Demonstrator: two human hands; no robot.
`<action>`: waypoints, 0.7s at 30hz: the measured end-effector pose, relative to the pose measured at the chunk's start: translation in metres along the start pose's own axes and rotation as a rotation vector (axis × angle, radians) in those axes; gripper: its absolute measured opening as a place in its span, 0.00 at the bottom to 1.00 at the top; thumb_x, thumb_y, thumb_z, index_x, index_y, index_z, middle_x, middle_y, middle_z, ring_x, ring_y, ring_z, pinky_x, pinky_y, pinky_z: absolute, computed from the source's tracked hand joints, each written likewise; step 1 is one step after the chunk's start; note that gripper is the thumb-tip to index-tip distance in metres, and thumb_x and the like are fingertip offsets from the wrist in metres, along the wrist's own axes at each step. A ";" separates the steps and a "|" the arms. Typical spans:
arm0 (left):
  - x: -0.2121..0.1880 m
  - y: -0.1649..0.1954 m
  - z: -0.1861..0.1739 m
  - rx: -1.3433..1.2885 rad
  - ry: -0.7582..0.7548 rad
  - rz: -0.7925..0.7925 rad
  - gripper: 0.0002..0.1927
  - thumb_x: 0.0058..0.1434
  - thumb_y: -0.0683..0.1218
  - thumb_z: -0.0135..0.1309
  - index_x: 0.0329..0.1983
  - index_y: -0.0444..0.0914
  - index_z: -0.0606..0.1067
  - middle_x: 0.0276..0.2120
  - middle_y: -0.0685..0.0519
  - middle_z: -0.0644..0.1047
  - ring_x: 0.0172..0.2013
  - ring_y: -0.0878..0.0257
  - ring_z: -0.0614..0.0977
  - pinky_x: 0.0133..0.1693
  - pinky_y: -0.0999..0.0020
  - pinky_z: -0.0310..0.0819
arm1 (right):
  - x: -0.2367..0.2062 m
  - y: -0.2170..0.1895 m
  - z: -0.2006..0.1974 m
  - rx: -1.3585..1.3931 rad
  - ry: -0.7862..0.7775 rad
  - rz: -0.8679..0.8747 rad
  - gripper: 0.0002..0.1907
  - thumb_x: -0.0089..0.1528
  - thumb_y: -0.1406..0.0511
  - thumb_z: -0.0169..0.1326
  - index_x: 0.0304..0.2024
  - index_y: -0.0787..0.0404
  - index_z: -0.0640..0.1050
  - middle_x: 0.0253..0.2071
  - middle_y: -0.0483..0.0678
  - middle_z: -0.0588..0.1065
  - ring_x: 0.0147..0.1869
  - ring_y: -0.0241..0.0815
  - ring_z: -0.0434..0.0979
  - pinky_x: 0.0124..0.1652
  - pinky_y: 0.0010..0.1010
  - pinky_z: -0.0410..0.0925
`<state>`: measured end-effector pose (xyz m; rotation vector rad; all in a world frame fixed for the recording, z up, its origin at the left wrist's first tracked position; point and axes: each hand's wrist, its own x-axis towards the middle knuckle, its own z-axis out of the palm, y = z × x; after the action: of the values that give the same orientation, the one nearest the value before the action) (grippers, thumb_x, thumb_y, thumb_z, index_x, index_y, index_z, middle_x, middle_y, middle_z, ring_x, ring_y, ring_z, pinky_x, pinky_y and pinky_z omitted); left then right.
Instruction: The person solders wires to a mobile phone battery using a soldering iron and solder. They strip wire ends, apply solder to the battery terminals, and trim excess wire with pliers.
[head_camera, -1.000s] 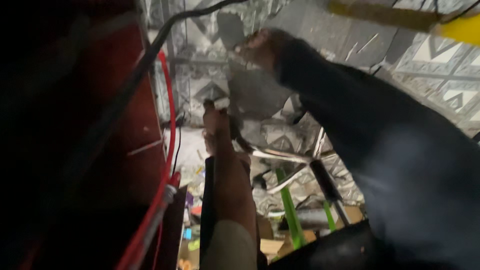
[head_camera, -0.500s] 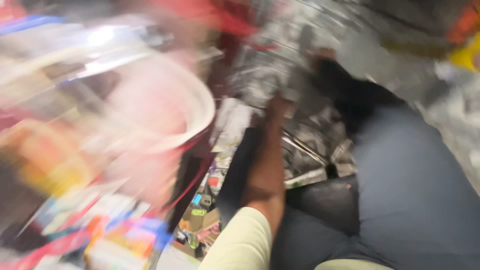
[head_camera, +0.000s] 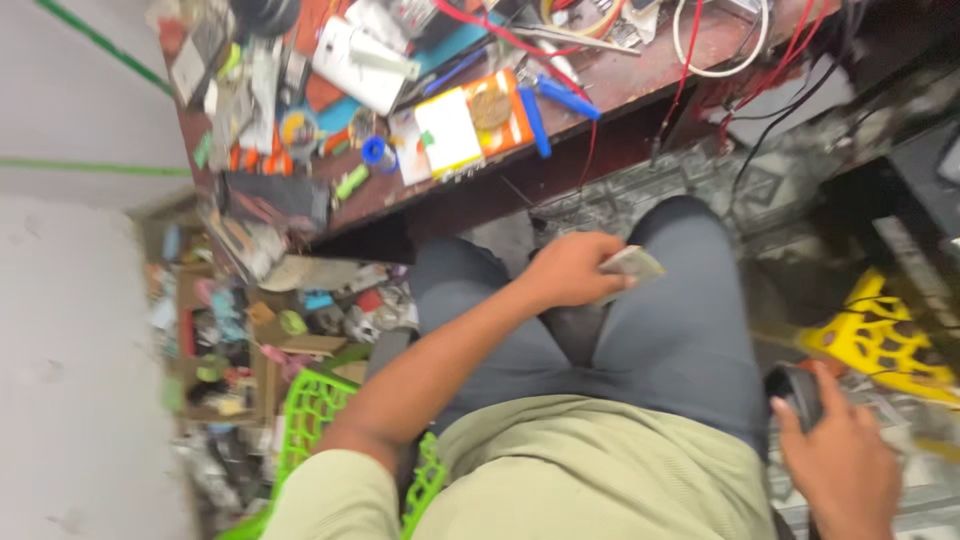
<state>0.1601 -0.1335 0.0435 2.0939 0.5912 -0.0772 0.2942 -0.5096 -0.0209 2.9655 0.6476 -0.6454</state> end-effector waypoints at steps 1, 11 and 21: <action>-0.018 -0.006 0.001 -0.164 0.010 -0.047 0.16 0.56 0.52 0.63 0.47 0.43 0.81 0.39 0.50 0.85 0.41 0.57 0.86 0.44 0.61 0.79 | -0.002 -0.007 -0.009 0.018 0.088 -0.061 0.41 0.61 0.44 0.58 0.76 0.44 0.71 0.55 0.60 0.76 0.56 0.64 0.77 0.51 0.54 0.71; -0.116 -0.069 0.013 -0.964 0.283 -0.142 0.15 0.60 0.41 0.61 0.50 0.32 0.79 0.42 0.50 0.84 0.42 0.66 0.85 0.46 0.68 0.79 | -0.028 -0.153 -0.069 0.665 -0.197 -0.815 0.35 0.58 0.63 0.61 0.68 0.57 0.68 0.57 0.50 0.75 0.50 0.42 0.82 0.49 0.31 0.74; -0.111 -0.077 -0.027 -0.609 0.363 -0.186 0.15 0.56 0.48 0.65 0.43 0.36 0.80 0.33 0.51 0.85 0.34 0.69 0.85 0.37 0.69 0.80 | 0.042 -0.299 -0.043 1.067 -0.621 -0.462 0.13 0.62 0.67 0.61 0.47 0.70 0.82 0.35 0.48 0.81 0.35 0.34 0.78 0.37 0.25 0.72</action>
<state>0.0236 -0.1190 0.0299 1.4618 0.8976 0.3455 0.2242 -0.2156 0.0166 2.9880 1.1840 -2.4793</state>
